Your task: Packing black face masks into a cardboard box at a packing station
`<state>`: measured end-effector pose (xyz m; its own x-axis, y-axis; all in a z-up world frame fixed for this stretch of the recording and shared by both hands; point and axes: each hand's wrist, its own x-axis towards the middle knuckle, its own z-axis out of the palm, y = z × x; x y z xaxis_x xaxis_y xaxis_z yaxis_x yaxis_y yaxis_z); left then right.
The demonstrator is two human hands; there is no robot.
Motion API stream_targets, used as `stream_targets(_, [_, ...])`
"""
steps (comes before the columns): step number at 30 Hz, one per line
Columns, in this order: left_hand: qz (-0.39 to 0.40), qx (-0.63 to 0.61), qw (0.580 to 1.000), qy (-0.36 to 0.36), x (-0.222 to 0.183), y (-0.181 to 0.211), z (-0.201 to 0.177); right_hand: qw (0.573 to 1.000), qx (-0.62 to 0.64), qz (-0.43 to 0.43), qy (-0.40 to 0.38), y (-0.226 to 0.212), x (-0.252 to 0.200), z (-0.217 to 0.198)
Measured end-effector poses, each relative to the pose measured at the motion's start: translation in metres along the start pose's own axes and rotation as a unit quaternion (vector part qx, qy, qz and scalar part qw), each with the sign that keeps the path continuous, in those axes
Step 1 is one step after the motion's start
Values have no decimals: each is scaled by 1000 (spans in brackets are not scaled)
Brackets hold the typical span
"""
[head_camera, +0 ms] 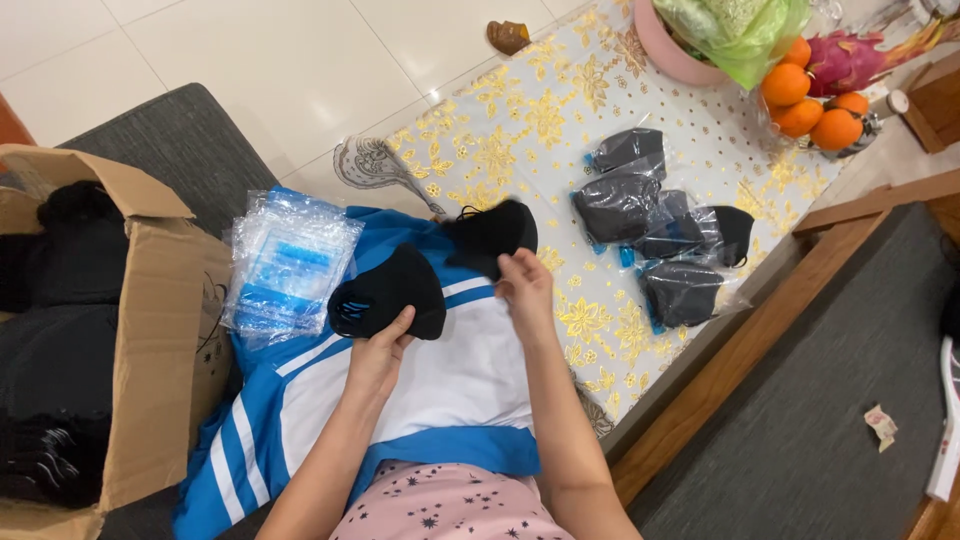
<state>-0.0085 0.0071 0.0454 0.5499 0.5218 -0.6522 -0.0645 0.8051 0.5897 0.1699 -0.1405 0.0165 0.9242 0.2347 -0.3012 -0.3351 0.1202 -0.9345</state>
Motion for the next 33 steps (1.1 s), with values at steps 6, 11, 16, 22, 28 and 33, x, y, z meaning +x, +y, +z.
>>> stream_targets(6, [-5,-6,1000,11,-4,8,5,993,-41,41,99,3,27,-21])
stream_targets(11, [-11,-5,1000,2,2,1,0,990,-81,44,107,5,29,-26])
stream_targets(16, [-15,-7,1000,0,-5,7,11,986,-118,20,114,10,32,-27])
stream_targets(22, [-18,1,1000,1,-11,11,11,911,-386,-30,144,-13,12,-20])
stream_targets(28, [-15,-9,1000,-1,-12,11,11,854,-501,-104,95,-29,-4,3])
stream_targets(33, [-18,-32,999,-28,-13,12,9,837,-533,-97,78,-20,0,-1])
